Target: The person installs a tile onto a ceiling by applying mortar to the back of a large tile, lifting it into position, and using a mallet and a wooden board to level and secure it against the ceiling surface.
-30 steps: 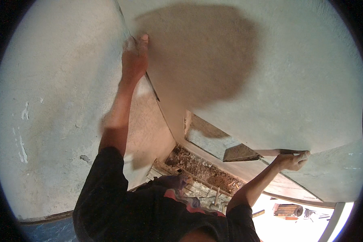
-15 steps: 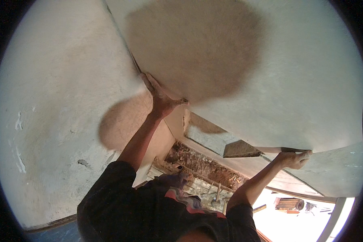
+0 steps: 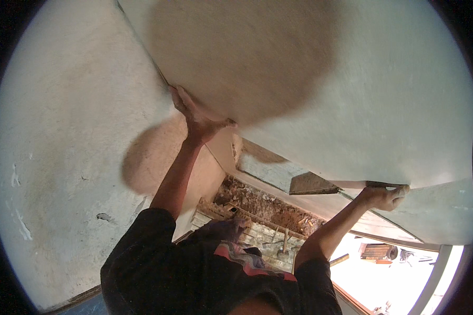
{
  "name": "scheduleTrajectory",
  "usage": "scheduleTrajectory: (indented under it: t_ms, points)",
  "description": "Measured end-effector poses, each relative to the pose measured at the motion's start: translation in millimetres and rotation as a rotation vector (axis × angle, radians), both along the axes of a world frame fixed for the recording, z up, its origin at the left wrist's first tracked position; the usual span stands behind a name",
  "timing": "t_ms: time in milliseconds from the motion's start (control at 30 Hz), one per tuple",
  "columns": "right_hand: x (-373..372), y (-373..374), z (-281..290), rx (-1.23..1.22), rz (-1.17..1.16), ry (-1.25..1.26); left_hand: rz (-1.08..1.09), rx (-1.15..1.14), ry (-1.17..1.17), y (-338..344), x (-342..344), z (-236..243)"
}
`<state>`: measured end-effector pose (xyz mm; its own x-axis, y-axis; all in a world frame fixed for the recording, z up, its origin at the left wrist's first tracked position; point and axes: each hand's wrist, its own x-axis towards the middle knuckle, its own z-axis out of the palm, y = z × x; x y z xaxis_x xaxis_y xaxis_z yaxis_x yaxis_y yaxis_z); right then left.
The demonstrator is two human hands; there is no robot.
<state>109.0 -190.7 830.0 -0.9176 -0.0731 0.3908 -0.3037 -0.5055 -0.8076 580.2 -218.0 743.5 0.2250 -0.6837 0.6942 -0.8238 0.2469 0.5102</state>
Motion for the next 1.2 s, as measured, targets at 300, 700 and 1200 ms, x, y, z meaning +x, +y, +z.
scheduleTrajectory:
  t_ms: [300, 700, 1200]
  points:
    - [1, -4, -2, 0.009, -0.066, 0.011, 0.056, 0.01, -0.046, -4, 6, -3]
    - [8, -5, 3, 0.055, -0.078, -0.017, 0.017, 0.163, 1.523, -7, -47, -107]
    - [11, -6, 0, -0.03, -0.011, -0.043, -0.182, -0.123, 1.671, -26, -57, -91]
